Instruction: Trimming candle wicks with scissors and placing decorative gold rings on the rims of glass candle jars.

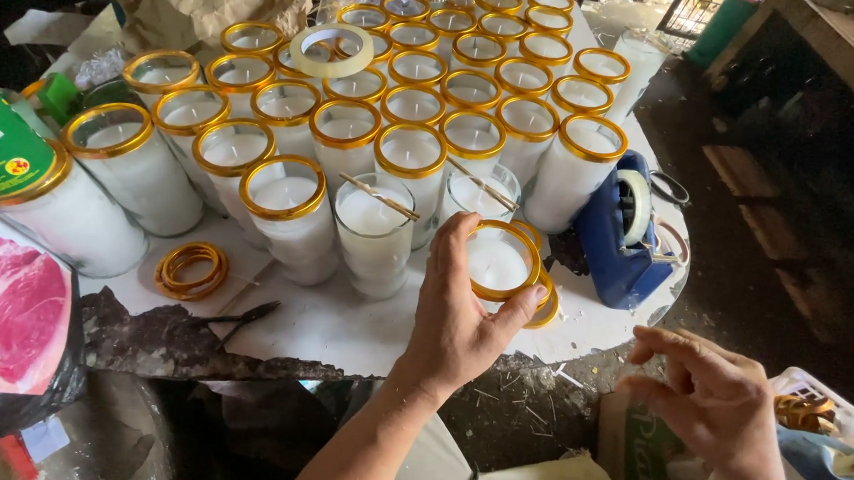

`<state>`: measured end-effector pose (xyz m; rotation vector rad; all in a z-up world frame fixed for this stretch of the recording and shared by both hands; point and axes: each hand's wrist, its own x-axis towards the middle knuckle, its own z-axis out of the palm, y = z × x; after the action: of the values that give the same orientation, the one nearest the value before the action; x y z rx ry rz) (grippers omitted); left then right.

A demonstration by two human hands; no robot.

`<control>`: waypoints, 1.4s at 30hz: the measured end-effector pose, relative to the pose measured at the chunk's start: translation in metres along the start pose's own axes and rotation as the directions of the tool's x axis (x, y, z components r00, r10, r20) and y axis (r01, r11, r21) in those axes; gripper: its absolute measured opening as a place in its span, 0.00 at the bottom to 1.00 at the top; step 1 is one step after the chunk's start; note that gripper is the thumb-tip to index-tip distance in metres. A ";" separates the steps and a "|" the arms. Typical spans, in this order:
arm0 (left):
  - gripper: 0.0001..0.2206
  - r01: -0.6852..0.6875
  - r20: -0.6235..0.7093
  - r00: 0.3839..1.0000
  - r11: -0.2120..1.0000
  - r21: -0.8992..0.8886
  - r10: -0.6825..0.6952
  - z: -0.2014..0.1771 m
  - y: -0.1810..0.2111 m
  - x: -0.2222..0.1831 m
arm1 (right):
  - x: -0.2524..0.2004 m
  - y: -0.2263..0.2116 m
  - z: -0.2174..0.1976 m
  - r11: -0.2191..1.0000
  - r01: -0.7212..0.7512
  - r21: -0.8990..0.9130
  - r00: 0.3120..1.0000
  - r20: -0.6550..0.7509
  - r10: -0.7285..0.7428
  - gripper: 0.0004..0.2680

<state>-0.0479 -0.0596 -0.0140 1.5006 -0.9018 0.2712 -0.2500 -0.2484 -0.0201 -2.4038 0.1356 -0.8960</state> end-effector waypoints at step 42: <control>0.52 0.012 0.730 0.681 0.996 -0.089 0.057 -0.046 -0.008 0.057 | 0.100 -0.014 0.060 0.941 0.237 0.241 0.971 -0.031 -0.236 0.05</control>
<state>0.0115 -0.0391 0.0253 1.5238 -1.5504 -0.4013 -0.1363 -0.2360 0.0073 -2.2182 -0.2558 -0.9600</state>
